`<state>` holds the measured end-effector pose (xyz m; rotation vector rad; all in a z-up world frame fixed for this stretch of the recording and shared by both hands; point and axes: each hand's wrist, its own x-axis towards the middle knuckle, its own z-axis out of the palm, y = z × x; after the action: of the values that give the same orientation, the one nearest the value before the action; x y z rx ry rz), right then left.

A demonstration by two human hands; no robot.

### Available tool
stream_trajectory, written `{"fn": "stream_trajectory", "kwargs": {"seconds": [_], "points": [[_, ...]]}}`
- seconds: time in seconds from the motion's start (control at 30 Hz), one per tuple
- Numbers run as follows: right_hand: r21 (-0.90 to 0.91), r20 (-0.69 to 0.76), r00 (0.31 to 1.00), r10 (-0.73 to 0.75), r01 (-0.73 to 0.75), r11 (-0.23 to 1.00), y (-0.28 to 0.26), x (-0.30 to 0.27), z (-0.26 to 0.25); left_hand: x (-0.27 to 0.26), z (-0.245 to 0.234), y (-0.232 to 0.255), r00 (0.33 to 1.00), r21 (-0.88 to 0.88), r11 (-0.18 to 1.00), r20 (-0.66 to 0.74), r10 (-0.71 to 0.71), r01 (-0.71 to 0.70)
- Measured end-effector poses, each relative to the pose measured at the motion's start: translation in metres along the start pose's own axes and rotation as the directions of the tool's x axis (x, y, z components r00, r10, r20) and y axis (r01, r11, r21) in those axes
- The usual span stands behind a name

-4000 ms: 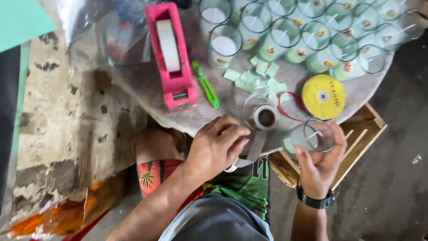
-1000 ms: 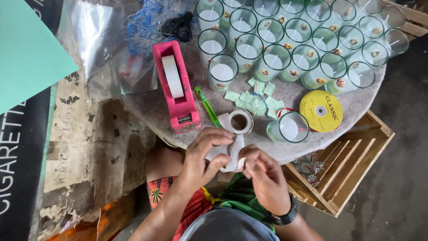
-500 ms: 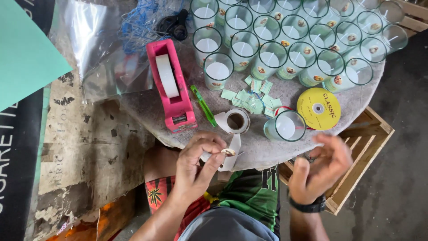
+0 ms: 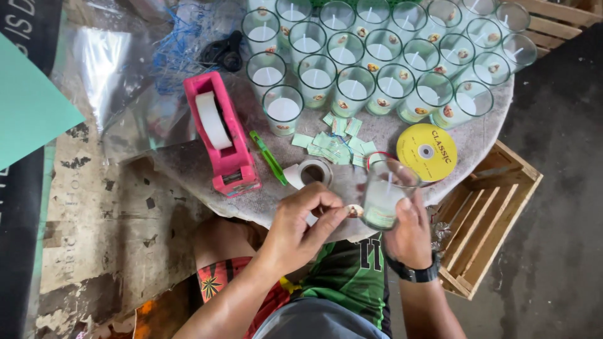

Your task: Labeling and finishing candle jars by applying stickers and tape

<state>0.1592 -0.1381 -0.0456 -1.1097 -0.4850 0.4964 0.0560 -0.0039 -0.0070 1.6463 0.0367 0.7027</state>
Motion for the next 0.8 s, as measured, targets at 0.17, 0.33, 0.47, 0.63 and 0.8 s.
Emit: {"fn": "stream_trajectory", "kwargs": {"seconds": [0.17,0.33,0.47,0.63,0.8], "points": [[0.055,0.030,0.999,0.022,-0.024,0.998,0.041,-0.002,-0.043,0.008,0.017,-0.008,0.998,-0.041,0.998,0.034,-0.054,0.056],[0.023,0.042,0.999,0.030,-0.031,0.999,0.050,-0.005,-0.051,0.008,0.020,-0.013,0.992,-0.033,0.992,0.034,-0.124,0.125],[-0.015,0.060,0.998,0.019,-0.018,1.000,0.047,-0.002,-0.043,0.007,0.019,-0.018,0.989,-0.013,0.989,0.007,-0.146,0.146],[-0.055,0.071,0.997,0.012,-0.008,0.998,0.037,-0.004,-0.023,0.006,0.016,-0.016,0.986,-0.021,0.986,0.004,-0.167,0.167],[-0.080,0.066,0.997,0.046,-0.041,0.996,0.027,-0.005,-0.010,0.005,0.014,-0.019,0.981,-0.034,0.981,0.014,-0.191,0.192]]}}
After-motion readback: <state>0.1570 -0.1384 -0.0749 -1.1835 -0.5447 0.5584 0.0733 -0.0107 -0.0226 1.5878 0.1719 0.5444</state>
